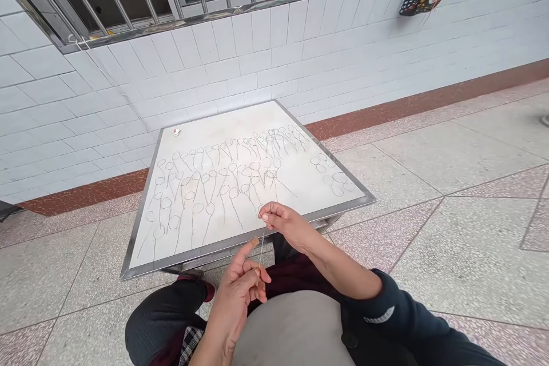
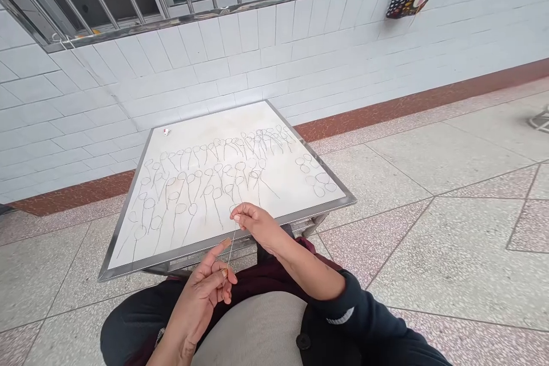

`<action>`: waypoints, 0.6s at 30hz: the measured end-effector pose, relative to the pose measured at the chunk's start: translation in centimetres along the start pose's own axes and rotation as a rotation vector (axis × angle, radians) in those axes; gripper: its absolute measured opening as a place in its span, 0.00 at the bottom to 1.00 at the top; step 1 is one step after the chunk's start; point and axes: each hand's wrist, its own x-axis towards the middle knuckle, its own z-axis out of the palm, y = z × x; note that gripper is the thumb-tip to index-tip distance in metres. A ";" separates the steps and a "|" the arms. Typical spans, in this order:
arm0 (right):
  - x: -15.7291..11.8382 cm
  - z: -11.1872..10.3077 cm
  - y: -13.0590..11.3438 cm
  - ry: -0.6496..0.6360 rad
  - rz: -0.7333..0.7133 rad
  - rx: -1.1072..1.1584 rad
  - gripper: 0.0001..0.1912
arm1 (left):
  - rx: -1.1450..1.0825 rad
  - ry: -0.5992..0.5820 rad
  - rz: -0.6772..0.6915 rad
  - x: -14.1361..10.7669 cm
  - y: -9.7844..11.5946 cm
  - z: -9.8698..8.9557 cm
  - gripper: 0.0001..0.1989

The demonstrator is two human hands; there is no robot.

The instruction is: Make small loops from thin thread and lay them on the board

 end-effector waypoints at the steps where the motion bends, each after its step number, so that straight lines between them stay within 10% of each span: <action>1: 0.0 0.0 0.1 0.003 -0.002 0.000 0.12 | 0.013 0.005 0.002 0.0 -0.1 0.0 0.28; 18: 0.0 -0.7 0.4 -0.006 -0.077 -0.125 0.11 | -0.003 0.063 0.069 0.0 -0.2 -0.3 0.30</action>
